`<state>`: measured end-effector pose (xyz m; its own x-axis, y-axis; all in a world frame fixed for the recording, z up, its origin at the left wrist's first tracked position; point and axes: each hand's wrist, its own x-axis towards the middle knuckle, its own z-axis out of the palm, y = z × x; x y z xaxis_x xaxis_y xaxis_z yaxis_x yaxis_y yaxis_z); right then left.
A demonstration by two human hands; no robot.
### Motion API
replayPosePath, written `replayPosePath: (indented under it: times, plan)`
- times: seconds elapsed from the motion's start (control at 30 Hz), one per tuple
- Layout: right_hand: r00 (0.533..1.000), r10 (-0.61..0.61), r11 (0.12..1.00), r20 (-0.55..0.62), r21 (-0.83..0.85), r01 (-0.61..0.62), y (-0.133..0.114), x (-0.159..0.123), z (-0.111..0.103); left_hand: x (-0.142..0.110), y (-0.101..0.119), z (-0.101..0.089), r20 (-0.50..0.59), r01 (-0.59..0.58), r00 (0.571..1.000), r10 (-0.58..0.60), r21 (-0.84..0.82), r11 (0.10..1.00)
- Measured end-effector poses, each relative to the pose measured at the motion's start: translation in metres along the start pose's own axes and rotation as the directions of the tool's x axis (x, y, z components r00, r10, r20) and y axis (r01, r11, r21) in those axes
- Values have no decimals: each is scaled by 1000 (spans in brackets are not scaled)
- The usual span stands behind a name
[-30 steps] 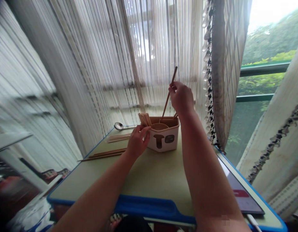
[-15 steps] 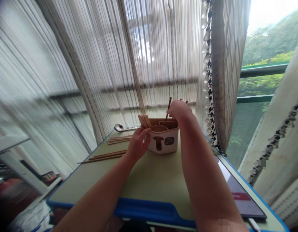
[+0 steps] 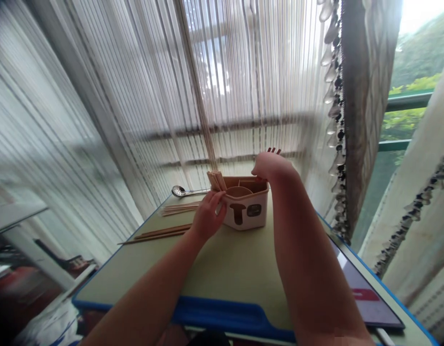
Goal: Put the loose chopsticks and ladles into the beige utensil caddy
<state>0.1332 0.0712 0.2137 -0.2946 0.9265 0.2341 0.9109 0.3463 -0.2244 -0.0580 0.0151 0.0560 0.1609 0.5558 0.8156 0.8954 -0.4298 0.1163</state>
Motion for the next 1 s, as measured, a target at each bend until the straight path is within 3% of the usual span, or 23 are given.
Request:
replayPosePath:
  times: [0.1,0.27,0.33,0.43,0.5,0.57,0.6,0.7,0.77,0.83,1.0]
  plan:
    - [990,85,996,117,-35,-82,7,3,-1,0,-1,0,5,10,1000,-10,1,1000]
    - [992,59,998,116,1,-60,10,2,-4,-1,0,2,-19,32,999,-33,-42,999]
    - [992,50,997,114,51,-56,7,1,-4,-1,1,1,-70,112,991,-114,-35,993]
    - [996,35,992,85,115,-44,1,0,-2,2,-1,-7,-139,303,946,-292,67,950]
    - [999,-1,994,53,105,-5,-3,1,-1,6,-5,-16,-96,412,911,-401,175,894]
    - [999,-31,997,33,75,29,-7,2,1,9,-10,-25,61,465,859,-509,322,824]
    - [999,-41,997,33,60,39,-8,2,2,10,-12,-29,164,471,808,-565,396,788]
    - [997,-57,998,54,45,54,-11,2,4,8,-15,-35,460,419,576,-675,543,728]
    - [994,-66,996,82,63,61,-12,2,5,6,-13,-35,563,389,469,-681,560,731]
    - [992,-73,994,105,88,64,-11,2,6,5,-10,-33,595,370,443,-670,560,742]
    - [996,-84,996,28,43,83,-9,2,4,7,-6,-29,595,330,460,-659,574,749]
